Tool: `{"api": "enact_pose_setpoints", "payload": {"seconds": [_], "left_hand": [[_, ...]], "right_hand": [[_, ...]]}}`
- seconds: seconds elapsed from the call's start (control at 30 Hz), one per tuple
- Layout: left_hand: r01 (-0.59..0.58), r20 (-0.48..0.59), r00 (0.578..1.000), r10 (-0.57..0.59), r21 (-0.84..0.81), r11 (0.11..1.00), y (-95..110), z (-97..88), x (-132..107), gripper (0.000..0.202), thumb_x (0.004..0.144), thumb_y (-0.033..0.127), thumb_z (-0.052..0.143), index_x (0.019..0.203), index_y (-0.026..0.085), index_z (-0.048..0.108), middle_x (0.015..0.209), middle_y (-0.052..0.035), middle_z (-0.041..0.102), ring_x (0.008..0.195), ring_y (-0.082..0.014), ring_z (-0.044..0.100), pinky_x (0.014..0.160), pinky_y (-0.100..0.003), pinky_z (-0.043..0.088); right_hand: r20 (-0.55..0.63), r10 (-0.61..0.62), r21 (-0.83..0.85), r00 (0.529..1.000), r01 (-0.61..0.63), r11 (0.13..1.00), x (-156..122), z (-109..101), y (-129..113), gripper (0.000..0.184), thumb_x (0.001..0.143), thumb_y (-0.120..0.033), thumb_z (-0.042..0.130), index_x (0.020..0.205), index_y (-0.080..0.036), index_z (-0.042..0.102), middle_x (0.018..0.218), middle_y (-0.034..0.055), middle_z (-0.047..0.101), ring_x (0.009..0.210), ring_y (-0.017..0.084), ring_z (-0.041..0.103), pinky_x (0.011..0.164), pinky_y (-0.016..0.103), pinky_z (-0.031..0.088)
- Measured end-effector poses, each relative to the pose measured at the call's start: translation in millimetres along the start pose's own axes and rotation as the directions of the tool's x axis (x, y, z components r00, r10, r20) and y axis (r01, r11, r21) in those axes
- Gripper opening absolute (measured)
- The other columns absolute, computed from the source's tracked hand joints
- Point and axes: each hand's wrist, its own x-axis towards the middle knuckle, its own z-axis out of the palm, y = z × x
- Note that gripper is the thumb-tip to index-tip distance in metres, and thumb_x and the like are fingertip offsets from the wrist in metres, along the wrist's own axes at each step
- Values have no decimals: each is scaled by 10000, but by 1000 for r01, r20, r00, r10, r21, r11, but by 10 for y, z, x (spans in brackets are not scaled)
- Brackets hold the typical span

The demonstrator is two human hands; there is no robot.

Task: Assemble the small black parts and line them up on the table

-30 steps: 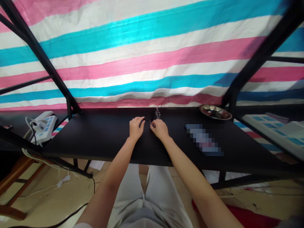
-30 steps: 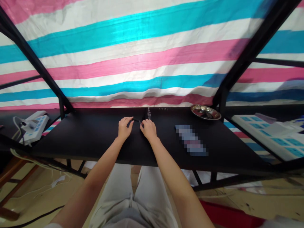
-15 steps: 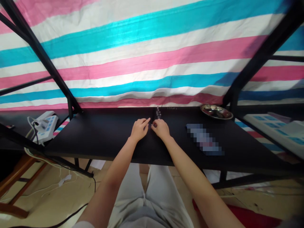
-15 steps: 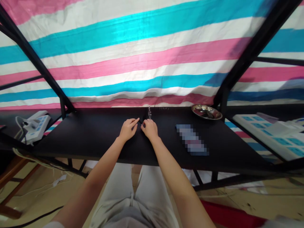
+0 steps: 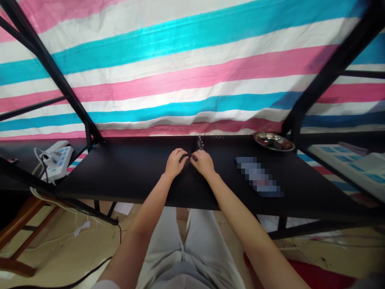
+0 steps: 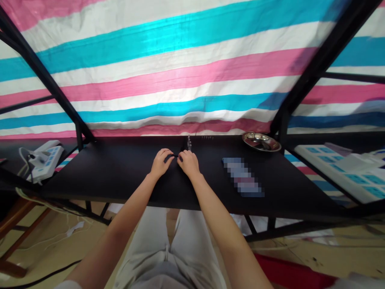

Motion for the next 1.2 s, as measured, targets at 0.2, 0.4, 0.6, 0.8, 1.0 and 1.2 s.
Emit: {"api": "enact_pose_setpoints", "payload": {"seconds": [0.2, 0.4, 0.6, 0.8, 1.0, 1.2], "left_hand": [[3, -17, 1000, -3, -37, 999, -32, 29, -3, 149, 864, 282, 475, 939, 185, 559, 995, -68, 574, 979, -157, 535, 872, -308, 435], [-31, -69, 997, 25, -90, 995, -63, 57, -3, 118, 842, 278, 514, 902, 187, 560, 963, -60, 576, 948, -163, 544, 850, -311, 447], [-46, -77, 996, 37, -120, 992, -69, 58, -5, 91, 832, 262, 525, 876, 189, 557, 927, -53, 579, 912, -162, 545, 837, -308, 450], [-18, -58, 998, 11, -123, 992, -43, 52, -7, 87, 829, 254, 521, 868, 186, 558, 926, -57, 576, 913, -165, 542, 834, -313, 448], [94, -81, 990, -112, -194, 976, -55, 107, -12, 113, 806, 252, 542, 889, 177, 563, 930, -53, 563, 810, -132, 559, 731, -258, 469], [179, -34, 981, -193, -248, 952, -127, 158, 1, 99, 773, 269, 582, 784, 171, 586, 829, -29, 572, 747, -123, 559, 680, -238, 459]], "right_hand": [[-24, -62, -7, 998, 61, 998, -7, 0, 16, 177, 825, -221, 462, 833, -160, 627, 818, 75, 600, 803, 189, 495, 712, 286, 331], [-119, -145, -4, 982, 146, 989, -6, 74, 81, 171, 818, -219, 479, 821, -159, 639, 767, 67, 599, 755, 186, 488, 678, 286, 329], [-151, -183, 8, 971, 187, 982, -8, 101, 98, 169, 815, -211, 484, 803, -154, 643, 733, 62, 588, 720, 179, 479, 670, 286, 334], [-130, -180, 52, 975, 188, 981, -9, 107, 103, 171, 811, -224, 484, 800, -154, 639, 719, 58, 570, 723, 177, 476, 685, 290, 349], [-147, -138, 198, 979, 166, 966, -1, 118, 35, 159, 804, -238, 476, 752, -173, 612, 668, 36, 541, 666, 163, 468, 666, 285, 374], [-167, -144, 282, 975, 188, 941, -9, 148, -19, 148, 804, -240, 473, 812, -174, 605, 671, 33, 539, 674, 170, 477, 664, 294, 402]]}}
